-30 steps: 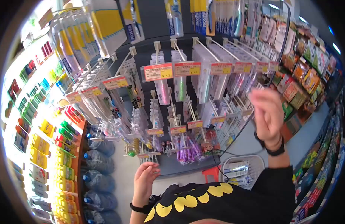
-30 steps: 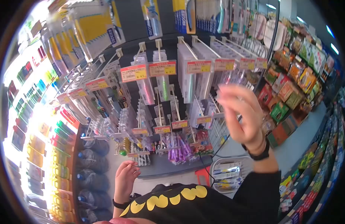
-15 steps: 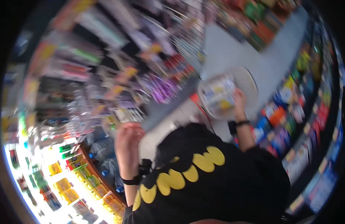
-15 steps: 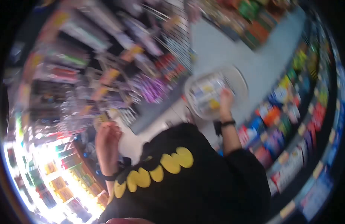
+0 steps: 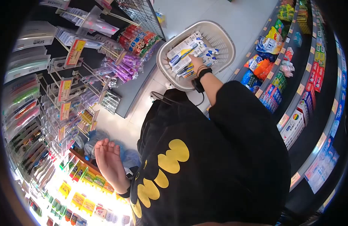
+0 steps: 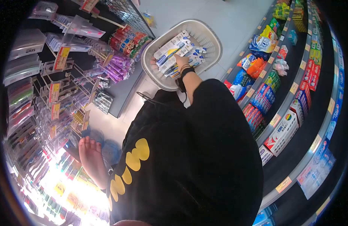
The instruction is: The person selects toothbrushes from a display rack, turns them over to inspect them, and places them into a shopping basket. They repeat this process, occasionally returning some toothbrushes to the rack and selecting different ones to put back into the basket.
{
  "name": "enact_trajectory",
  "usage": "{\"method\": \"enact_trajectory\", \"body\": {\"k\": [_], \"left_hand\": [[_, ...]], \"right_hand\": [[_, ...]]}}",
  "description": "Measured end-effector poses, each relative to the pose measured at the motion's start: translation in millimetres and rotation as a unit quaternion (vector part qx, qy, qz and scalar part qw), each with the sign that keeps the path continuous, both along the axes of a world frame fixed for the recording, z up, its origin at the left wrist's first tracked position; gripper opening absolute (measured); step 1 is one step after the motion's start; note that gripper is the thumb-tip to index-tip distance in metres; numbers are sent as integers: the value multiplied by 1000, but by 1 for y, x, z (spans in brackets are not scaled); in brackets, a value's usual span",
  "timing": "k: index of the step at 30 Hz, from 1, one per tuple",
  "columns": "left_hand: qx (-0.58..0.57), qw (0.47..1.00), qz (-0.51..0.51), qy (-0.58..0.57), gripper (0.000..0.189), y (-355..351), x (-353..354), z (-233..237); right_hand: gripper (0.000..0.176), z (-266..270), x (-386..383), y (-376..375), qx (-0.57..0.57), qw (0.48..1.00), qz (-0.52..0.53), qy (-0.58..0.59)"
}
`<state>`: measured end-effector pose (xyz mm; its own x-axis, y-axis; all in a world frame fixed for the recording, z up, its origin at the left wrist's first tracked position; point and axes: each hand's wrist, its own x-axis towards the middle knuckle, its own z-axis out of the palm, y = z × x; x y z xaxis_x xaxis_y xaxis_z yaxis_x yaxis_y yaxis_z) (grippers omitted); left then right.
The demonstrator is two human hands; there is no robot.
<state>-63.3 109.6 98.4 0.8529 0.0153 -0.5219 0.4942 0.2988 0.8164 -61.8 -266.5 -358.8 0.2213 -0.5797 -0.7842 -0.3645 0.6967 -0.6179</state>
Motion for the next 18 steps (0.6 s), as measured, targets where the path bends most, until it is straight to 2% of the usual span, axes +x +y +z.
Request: {"method": "enact_trajectory", "body": {"k": [2,3,5,7,9,11,13,14,15,17,18], "left_hand": [[17,1000,15,14,18,-1,-5,-1],[29,999,25,24,18,-1,-7,-2],[47,998,30,32,18,-3,-10,-4],[62,997,31,41,18,-5,-12,-4],[50,998,26,38,18,-7,-13,-3],[58,997,23,42,18,-10,-15,-6],[64,997,16,48,17,-13,-15,-10],[60,997,6,54,17,-15,-14,-12],[55,997,-4,59,17,-17,-12,-13],[58,996,-36,59,20,-19,-8,-14],[60,994,-66,59,23,-20,-6,-14]], "right_hand": [[50,-22,16,0,25,996,21,84],[57,-9,22,1,31,989,53,136],[59,-6,32,4,-4,971,71,230],[60,3,34,-3,27,968,94,232],[66,13,31,-5,-31,947,170,272],[68,20,31,0,-25,955,167,244],[61,22,37,12,-94,952,99,275],[56,17,33,7,-95,946,177,255],[56,8,31,5,-95,946,175,256],[54,-7,27,10,-61,985,51,151],[44,-11,21,6,-41,992,60,102]]}}
